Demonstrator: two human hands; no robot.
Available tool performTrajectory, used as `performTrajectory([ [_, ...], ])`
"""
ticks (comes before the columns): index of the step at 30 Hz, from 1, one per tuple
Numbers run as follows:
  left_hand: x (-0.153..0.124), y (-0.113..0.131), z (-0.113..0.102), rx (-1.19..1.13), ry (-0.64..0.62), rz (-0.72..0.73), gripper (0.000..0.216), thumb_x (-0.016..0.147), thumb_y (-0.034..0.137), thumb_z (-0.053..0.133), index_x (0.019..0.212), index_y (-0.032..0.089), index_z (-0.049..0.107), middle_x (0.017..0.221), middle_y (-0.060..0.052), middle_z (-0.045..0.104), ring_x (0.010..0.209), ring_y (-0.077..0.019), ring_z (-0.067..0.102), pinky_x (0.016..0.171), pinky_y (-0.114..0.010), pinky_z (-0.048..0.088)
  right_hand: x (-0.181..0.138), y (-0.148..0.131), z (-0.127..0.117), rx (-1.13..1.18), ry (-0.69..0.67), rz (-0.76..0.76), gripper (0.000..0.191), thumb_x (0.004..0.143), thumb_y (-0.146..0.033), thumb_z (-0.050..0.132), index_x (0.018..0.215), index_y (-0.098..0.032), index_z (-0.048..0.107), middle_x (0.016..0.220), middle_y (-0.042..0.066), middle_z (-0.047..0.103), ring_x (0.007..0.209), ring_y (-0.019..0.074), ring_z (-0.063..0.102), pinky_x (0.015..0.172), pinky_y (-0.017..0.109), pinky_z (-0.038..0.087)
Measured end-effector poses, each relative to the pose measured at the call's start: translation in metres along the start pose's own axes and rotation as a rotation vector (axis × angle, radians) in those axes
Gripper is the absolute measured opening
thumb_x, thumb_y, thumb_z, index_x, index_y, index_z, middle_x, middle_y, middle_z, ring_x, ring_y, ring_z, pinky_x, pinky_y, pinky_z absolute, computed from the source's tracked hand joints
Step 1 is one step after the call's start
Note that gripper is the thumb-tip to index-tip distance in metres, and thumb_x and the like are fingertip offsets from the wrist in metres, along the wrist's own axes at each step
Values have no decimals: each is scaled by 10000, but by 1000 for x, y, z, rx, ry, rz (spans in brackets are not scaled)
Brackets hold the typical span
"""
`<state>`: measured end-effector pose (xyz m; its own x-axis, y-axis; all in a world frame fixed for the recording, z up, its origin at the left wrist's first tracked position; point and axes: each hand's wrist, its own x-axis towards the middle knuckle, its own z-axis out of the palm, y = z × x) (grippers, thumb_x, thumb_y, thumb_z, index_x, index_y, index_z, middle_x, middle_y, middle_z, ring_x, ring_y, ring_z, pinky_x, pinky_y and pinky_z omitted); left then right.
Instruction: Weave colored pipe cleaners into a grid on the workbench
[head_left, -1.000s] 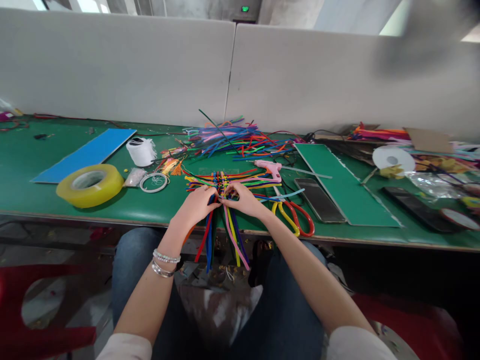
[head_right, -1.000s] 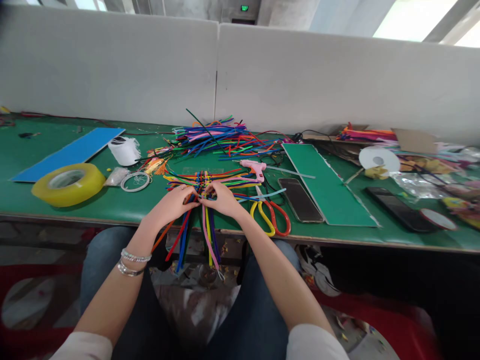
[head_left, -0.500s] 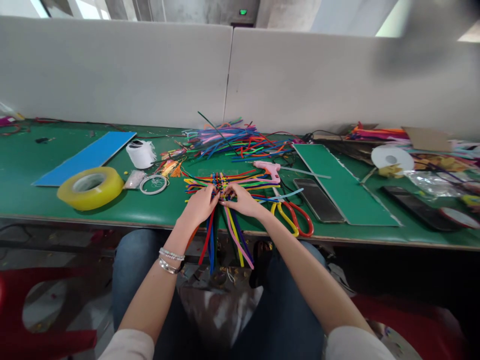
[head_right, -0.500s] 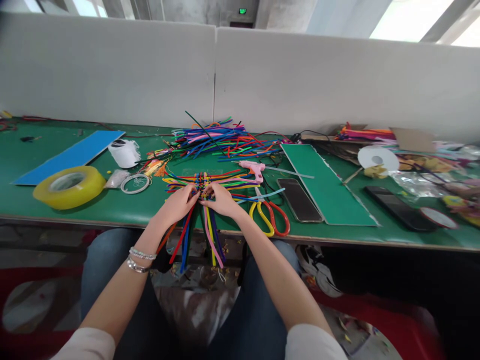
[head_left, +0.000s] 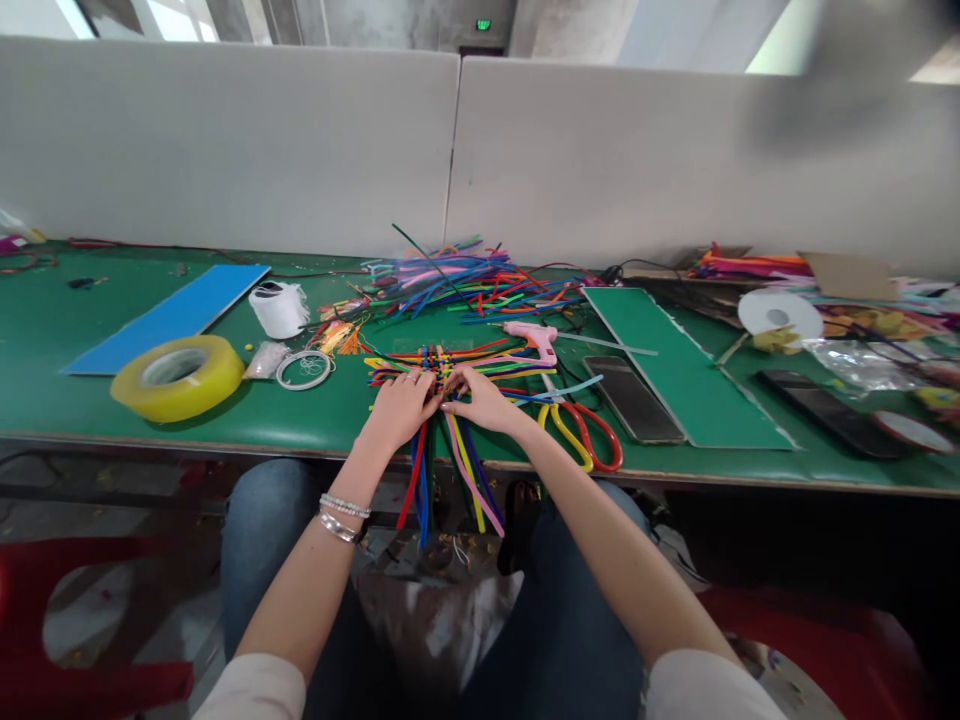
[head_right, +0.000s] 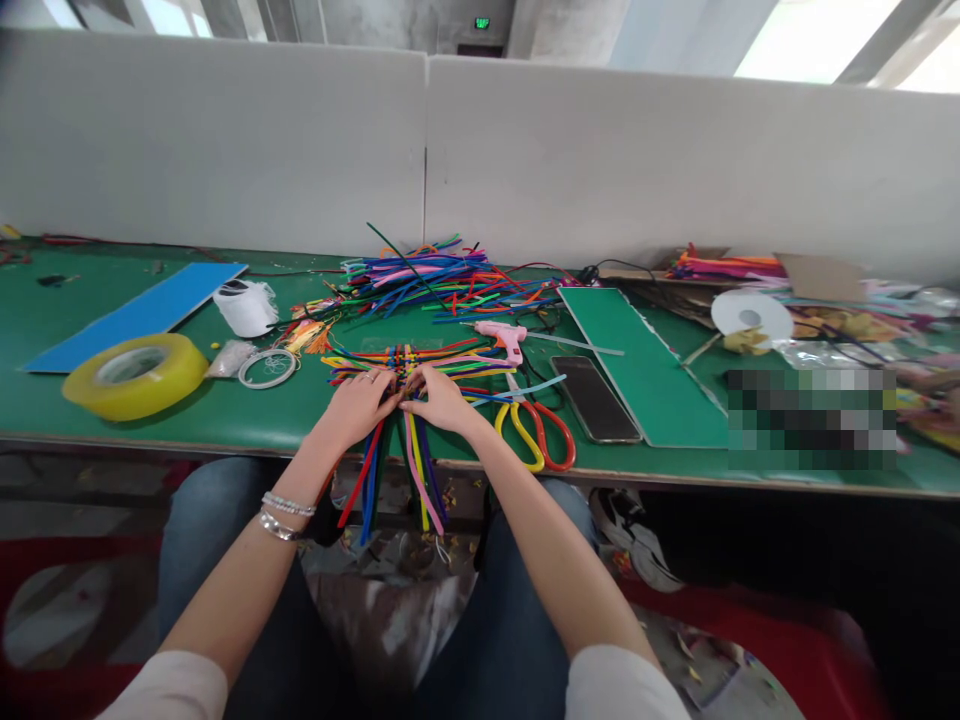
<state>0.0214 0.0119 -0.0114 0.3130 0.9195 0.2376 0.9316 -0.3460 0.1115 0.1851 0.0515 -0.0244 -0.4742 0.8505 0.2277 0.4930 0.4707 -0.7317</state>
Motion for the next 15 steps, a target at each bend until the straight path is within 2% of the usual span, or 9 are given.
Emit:
performTrajectory([
  [7, 4, -2, 6, -25, -19, -8, 254, 922, 348, 341, 972, 150, 492, 1052, -120, 550, 1014, -243, 513, 805, -339, 407, -1, 0, 0, 4, 6, 41, 297, 658, -247, 687, 868, -182, 487, 850, 23, 586, 783, 160, 538, 737, 316, 441],
  [15, 11, -4, 13, -73, -43, 15, 194, 920, 236, 313, 951, 147, 483, 1053, -129, 527, 1031, -240, 493, 826, -355, 409, 0, 3, 1, 16, 4, 23, 315, 656, -293, 695, 869, -181, 491, 836, 18, 590, 766, 150, 541, 722, 310, 437],
])
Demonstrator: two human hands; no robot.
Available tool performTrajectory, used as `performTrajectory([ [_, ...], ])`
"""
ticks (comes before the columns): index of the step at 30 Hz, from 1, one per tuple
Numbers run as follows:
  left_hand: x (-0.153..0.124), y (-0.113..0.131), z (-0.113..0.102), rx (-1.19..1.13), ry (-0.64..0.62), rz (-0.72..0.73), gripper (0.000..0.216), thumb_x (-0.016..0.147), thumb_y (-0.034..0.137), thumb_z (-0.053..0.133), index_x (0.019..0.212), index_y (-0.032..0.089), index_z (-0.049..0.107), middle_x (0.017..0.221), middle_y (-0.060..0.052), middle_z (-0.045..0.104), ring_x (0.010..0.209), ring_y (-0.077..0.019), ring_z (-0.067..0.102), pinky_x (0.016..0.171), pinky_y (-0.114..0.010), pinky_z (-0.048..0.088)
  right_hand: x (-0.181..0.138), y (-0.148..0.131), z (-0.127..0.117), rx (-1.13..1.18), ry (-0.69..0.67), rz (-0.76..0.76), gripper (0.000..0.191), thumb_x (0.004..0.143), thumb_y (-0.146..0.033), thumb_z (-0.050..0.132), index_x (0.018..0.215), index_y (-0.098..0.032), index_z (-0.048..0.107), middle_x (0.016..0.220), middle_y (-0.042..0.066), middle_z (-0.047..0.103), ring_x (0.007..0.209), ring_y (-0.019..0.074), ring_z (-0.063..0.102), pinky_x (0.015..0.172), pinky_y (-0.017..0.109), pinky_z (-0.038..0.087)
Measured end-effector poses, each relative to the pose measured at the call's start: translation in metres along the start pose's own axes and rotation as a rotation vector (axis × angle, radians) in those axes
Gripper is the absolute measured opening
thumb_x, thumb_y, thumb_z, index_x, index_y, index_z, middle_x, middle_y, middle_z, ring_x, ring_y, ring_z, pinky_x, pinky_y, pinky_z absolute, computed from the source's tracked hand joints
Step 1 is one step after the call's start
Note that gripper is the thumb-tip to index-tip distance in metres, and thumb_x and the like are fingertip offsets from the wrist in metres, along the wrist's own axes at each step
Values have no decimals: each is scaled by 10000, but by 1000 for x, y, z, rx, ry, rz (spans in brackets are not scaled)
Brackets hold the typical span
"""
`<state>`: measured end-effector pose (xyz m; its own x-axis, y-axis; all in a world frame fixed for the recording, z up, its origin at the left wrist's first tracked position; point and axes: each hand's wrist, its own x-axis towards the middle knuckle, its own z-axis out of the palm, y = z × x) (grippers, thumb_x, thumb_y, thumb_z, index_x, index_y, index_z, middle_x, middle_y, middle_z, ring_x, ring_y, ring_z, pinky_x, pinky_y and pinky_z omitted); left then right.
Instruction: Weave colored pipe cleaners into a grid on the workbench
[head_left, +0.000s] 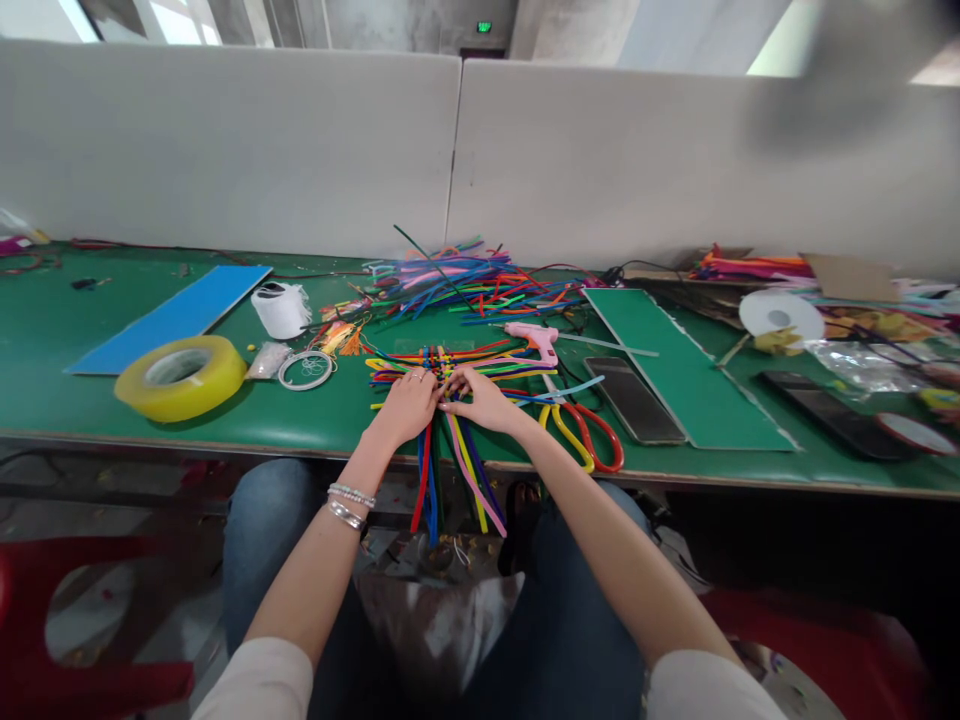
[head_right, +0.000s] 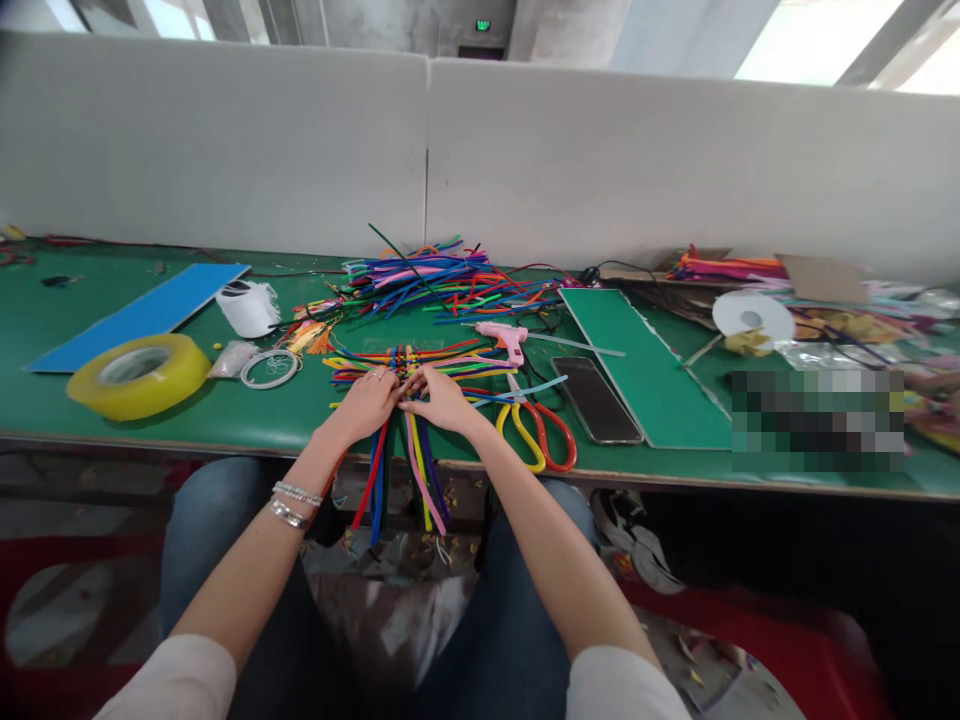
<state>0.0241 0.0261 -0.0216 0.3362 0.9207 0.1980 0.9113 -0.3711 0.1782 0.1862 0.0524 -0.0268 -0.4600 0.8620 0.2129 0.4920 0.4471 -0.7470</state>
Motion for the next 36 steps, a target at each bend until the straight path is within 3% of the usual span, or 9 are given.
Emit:
performTrajectory([
  [12, -5, 8, -2, 45, 105, -212, 237, 925, 273, 278, 968, 147, 473, 1075, -166, 528, 1022, -270, 501, 797, -378, 413, -1, -2, 0, -33, 6, -28, 346, 677, -334, 685, 935, -174, 519, 887, 33, 578, 809, 156, 545, 731, 306, 444],
  [19, -6, 8, -1, 59, 132, -264, 241, 924, 269, 284, 971, 133, 477, 1079, -171, 542, 1011, -267, 523, 803, -376, 417, -4, -7, -4, -141, 6, -140, 352, 718, -325, 662, 1020, -189, 544, 924, 47, 560, 863, 185, 536, 816, 348, 431],
  [23, -6, 5, -1, -11, 151, -274, 239, 926, 274, 287, 938, 139, 483, 1040, -157, 562, 979, -246, 548, 804, -359, 423, -5, -13, -2, -194, 47, -211, 245, 732, -286, 641, 954, -207, 573, 977, 59, 539, 945, 203, 520, 878, 365, 409],
  [27, -7, 2, -6, -99, 78, -265, 255, 925, 285, 289, 883, 148, 499, 986, -144, 585, 985, -243, 558, 812, -361, 429, -4, -17, 0, -255, 36, -255, 134, 731, -224, 609, 859, -210, 572, 931, 53, 568, 939, 213, 515, 877, 376, 399],
  [32, -16, -2, -22, -255, -50, -227, 313, 841, 486, 430, 826, 178, 487, 899, -95, 606, 891, -249, 584, 758, -362, 445, -1, -15, 2, -282, 10, -227, 167, 679, -164, 609, 833, -199, 557, 864, 42, 589, 893, 218, 518, 830, 357, 404],
  [36, -25, -7, -33, -327, -137, -208, 296, 756, 431, 548, 893, 180, 474, 877, -72, 602, 846, -234, 581, 716, -338, 448, -2, -17, 2, -265, 5, -181, 166, 674, -174, 604, 831, -194, 553, 875, 40, 545, 860, 201, 508, 793, 335, 406],
])
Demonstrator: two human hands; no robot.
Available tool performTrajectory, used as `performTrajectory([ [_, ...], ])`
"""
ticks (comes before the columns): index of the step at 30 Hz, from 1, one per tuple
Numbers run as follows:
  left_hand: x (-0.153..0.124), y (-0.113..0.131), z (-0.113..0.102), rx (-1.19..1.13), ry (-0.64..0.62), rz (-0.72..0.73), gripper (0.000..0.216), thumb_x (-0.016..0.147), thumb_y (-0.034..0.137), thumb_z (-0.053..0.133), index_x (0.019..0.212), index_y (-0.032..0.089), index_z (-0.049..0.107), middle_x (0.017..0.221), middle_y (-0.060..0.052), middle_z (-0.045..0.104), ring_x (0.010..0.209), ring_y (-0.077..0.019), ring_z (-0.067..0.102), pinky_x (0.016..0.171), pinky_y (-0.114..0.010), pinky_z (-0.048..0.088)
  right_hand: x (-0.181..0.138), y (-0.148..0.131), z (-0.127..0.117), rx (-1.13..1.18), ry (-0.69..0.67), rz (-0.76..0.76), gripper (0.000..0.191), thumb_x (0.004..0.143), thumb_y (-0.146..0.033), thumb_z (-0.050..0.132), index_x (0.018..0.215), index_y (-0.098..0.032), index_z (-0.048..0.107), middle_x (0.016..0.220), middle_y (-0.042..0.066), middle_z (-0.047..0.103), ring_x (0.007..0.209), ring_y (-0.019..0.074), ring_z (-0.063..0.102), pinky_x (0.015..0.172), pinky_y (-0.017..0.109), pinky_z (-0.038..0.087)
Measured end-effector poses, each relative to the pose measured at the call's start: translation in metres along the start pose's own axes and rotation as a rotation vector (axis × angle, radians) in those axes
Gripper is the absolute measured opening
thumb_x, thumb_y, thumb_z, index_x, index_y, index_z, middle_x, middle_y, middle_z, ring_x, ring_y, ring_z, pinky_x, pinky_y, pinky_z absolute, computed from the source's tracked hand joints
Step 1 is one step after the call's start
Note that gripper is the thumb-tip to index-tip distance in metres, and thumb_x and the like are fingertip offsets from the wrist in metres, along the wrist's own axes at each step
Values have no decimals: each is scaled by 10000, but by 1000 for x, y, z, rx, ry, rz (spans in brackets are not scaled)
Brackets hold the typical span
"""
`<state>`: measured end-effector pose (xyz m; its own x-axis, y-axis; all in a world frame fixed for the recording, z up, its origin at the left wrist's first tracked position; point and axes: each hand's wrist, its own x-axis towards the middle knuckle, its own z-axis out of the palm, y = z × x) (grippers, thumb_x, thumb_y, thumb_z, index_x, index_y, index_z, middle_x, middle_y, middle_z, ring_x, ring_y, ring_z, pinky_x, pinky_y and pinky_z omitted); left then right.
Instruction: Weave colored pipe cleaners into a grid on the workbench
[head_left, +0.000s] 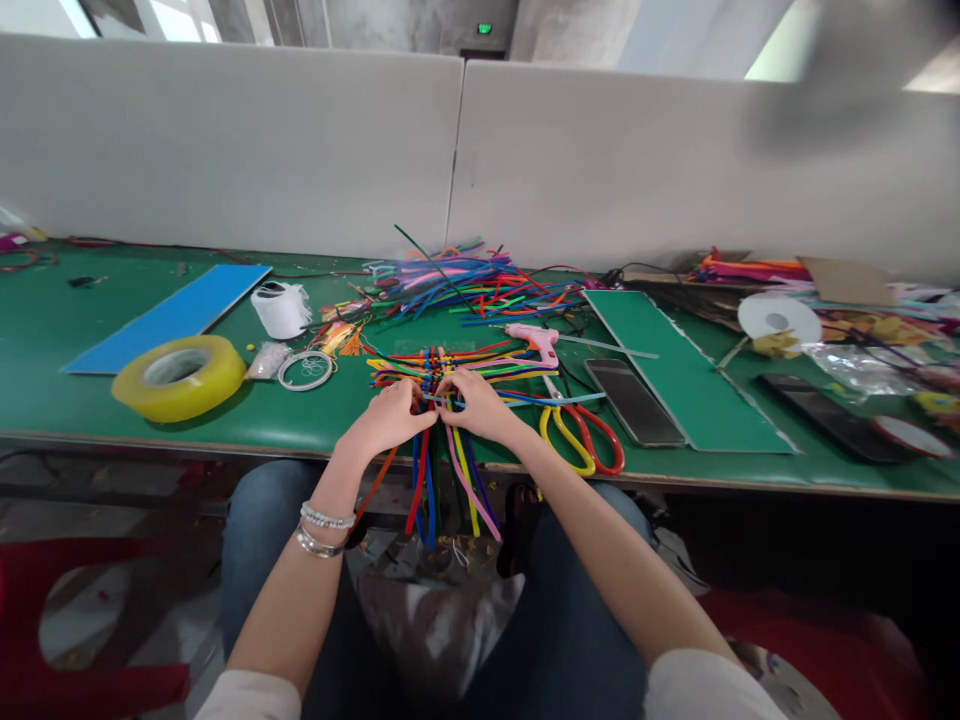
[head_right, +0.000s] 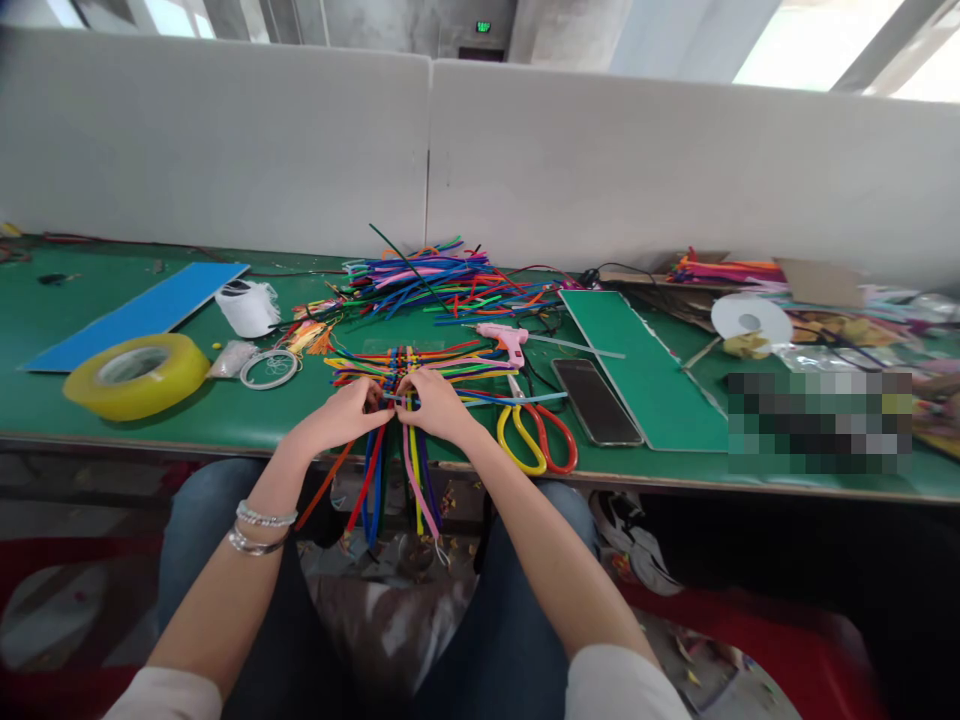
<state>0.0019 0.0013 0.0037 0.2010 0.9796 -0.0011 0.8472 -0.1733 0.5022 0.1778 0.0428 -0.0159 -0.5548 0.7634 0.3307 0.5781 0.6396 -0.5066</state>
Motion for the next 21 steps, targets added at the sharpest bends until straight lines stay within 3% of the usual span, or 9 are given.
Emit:
performTrajectory([
  [4, -2, -1, -3, -29, 17, 20, 407, 688, 335, 619, 1006, 163, 431, 916, -71, 583, 862, -224, 566, 735, -331, 447, 0, 2, -1, 45, -21, 36, 161, 684, -181, 588, 841, -193, 555, 867, 34, 524, 848, 189, 502, 778, 323, 405],
  [7, -2, 2, -1, 28, 30, 78, 304, 712, 291, 581, 963, 168, 463, 938, -76, 566, 913, -234, 540, 787, -349, 428, 0, 4, -1, 57, -24, 19, 143, 694, -181, 572, 835, -189, 548, 846, 32, 548, 831, 189, 506, 764, 323, 401],
  [12, -5, 10, 3, 259, 38, 97, 241, 767, 397, 515, 922, 215, 548, 963, -82, 549, 996, -307, 462, 837, -436, 376, 0, 2, 1, 48, 7, 16, 145, 682, -170, 568, 819, -187, 525, 834, 34, 558, 800, 182, 517, 735, 312, 410],
  [21, -8, 14, 3, 377, 111, 110, 300, 766, 448, 515, 915, 191, 546, 960, -96, 563, 977, -288, 464, 832, -399, 373, 0, 0, 0, 12, 14, -25, 154, 688, -176, 575, 829, -186, 515, 836, 38, 565, 800, 182, 524, 742, 309, 417],
])
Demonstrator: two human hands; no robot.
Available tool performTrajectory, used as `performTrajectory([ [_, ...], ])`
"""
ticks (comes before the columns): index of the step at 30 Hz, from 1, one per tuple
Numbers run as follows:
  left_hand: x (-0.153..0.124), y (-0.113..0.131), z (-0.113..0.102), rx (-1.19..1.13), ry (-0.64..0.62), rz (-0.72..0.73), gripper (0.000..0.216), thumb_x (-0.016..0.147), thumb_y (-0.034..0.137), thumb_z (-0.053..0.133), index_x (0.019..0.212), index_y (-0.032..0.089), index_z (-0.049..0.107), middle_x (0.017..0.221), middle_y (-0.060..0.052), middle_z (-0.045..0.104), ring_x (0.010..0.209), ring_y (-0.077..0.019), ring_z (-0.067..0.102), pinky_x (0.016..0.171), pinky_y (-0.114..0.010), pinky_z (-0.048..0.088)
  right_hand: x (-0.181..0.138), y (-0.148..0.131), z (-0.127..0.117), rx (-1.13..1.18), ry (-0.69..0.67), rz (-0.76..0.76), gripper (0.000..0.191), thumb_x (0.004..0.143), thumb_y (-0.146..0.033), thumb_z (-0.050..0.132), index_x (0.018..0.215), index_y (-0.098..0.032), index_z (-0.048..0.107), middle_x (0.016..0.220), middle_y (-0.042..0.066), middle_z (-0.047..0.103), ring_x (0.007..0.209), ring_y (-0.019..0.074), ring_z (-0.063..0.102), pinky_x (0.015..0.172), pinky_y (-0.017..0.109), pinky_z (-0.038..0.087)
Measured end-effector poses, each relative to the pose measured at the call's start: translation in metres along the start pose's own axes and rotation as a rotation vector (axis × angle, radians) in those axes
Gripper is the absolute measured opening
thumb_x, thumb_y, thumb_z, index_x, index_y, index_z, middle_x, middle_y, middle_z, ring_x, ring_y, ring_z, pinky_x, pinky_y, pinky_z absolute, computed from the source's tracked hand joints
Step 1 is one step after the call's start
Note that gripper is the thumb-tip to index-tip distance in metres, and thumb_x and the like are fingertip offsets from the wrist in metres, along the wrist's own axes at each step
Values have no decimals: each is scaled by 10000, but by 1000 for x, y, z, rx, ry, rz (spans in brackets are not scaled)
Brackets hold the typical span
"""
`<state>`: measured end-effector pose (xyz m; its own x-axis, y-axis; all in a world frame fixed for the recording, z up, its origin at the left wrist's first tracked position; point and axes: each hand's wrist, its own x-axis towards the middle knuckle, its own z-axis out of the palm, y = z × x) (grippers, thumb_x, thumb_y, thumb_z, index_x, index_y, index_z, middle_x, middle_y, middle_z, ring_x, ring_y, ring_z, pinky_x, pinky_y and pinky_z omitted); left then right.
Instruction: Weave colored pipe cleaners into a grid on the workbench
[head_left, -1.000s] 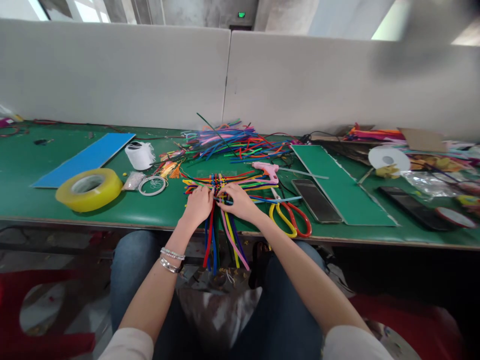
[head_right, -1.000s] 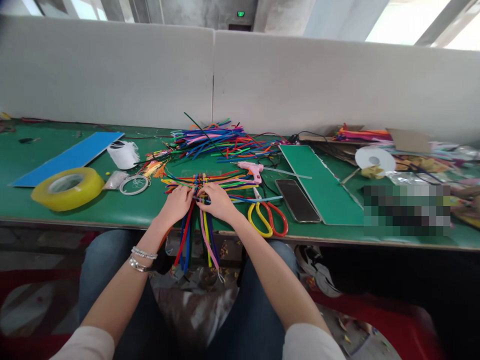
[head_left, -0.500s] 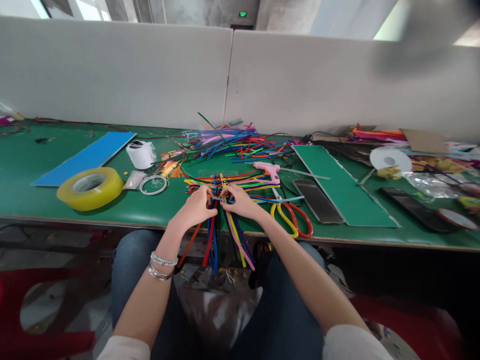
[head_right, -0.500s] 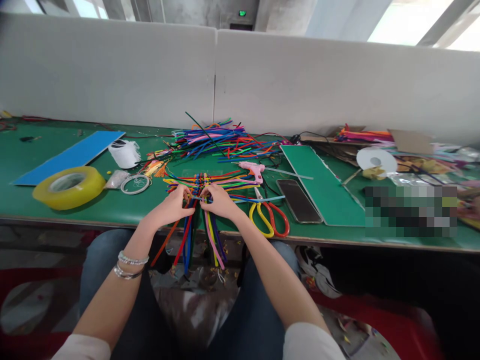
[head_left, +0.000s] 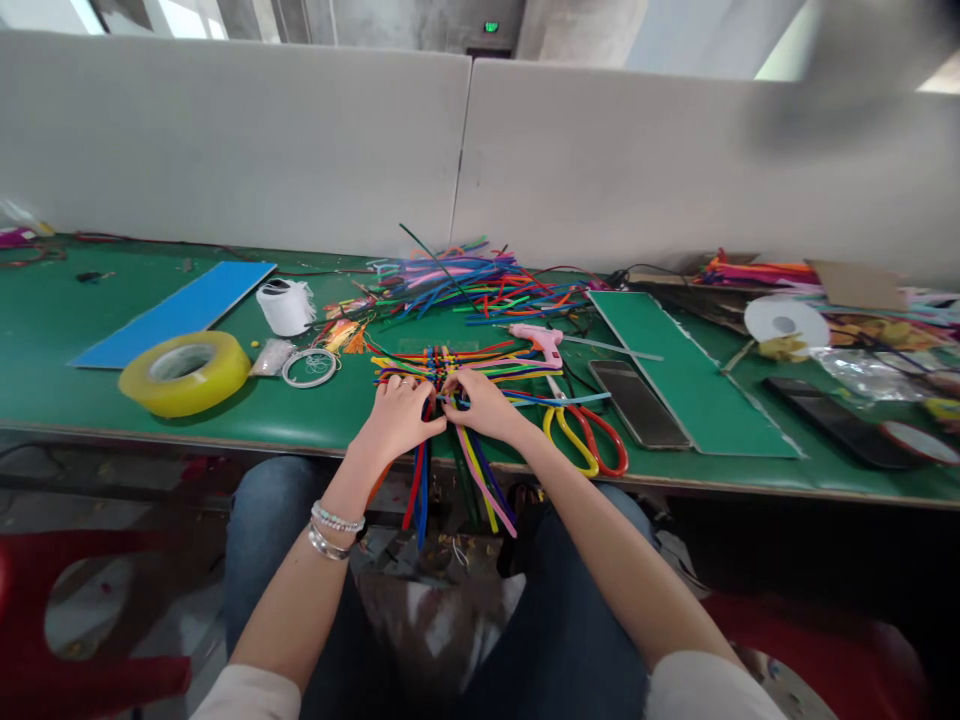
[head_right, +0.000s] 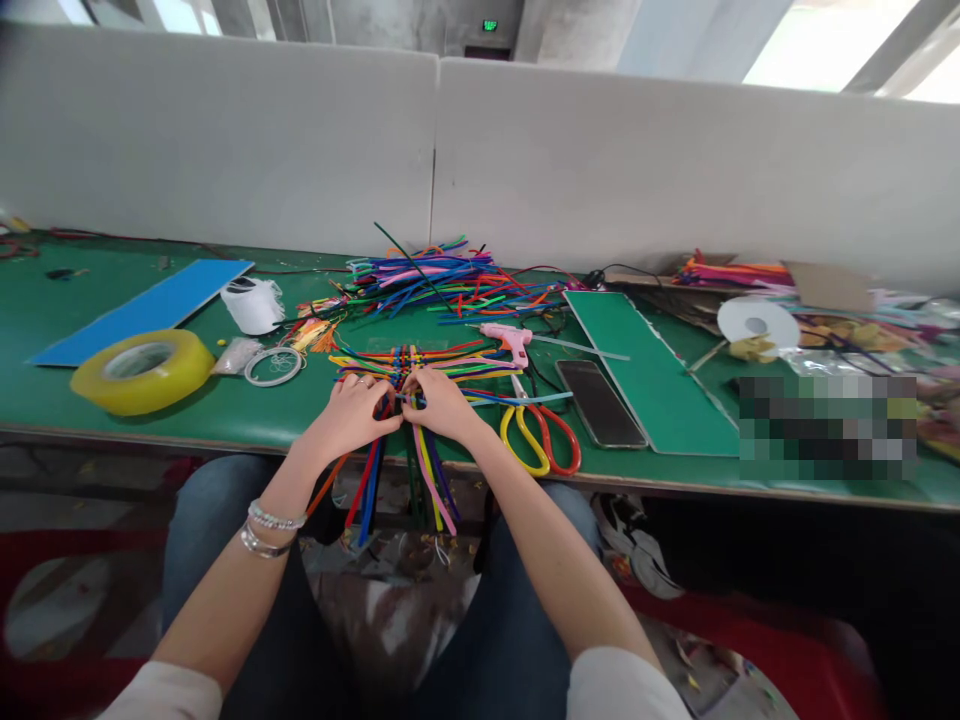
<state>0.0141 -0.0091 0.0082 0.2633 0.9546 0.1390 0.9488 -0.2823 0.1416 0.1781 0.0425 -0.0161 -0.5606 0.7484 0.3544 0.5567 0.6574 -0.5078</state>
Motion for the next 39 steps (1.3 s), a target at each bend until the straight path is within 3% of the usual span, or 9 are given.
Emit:
performTrajectory([
  [4, 1, -1, -2, -10, -5, -16, 296, 755, 476, 516, 834, 195, 564, 934, -88, 569, 977, -285, 463, 835, -389, 377, 0, 3, -1, 28, -19, -10, 187, 687, -214, 606, 856, -188, 532, 849, 33, 569, 802, 179, 527, 738, 306, 418],
  [11, 2, 1, -2, -75, -98, -69, 410, 741, 537, 488, 923, 177, 560, 994, -122, 570, 1019, -316, 460, 838, -451, 387, 2, 7, 0, 64, -29, -28, 106, 765, -240, 567, 854, -185, 557, 853, 36, 593, 818, 172, 537, 765, 311, 411],
  [17, 3, -2, -2, -102, -136, -41, 344, 748, 480, 476, 900, 181, 554, 991, -114, 567, 1028, -312, 461, 836, -449, 397, 2, 7, 2, 57, -10, -27, 104, 743, -217, 578, 841, -188, 557, 837, 32, 599, 806, 173, 549, 753, 309, 417],
  [30, 5, -4, 3, -149, -63, 10, 301, 791, 429, 431, 811, 168, 579, 907, -107, 610, 963, -292, 511, 836, -416, 406, 1, 7, 0, 77, -33, 6, 141, 716, -203, 583, 856, -186, 575, 852, 27, 598, 805, 167, 538, 746, 303, 411],
  [39, 5, -4, 3, -173, -70, 0, 234, 766, 392, 494, 804, 176, 575, 904, -100, 605, 961, -280, 517, 817, -380, 412, 2, 9, 2, 53, -39, 12, 148, 702, -197, 581, 849, -185, 566, 841, 24, 590, 794, 166, 537, 734, 300, 407],
])
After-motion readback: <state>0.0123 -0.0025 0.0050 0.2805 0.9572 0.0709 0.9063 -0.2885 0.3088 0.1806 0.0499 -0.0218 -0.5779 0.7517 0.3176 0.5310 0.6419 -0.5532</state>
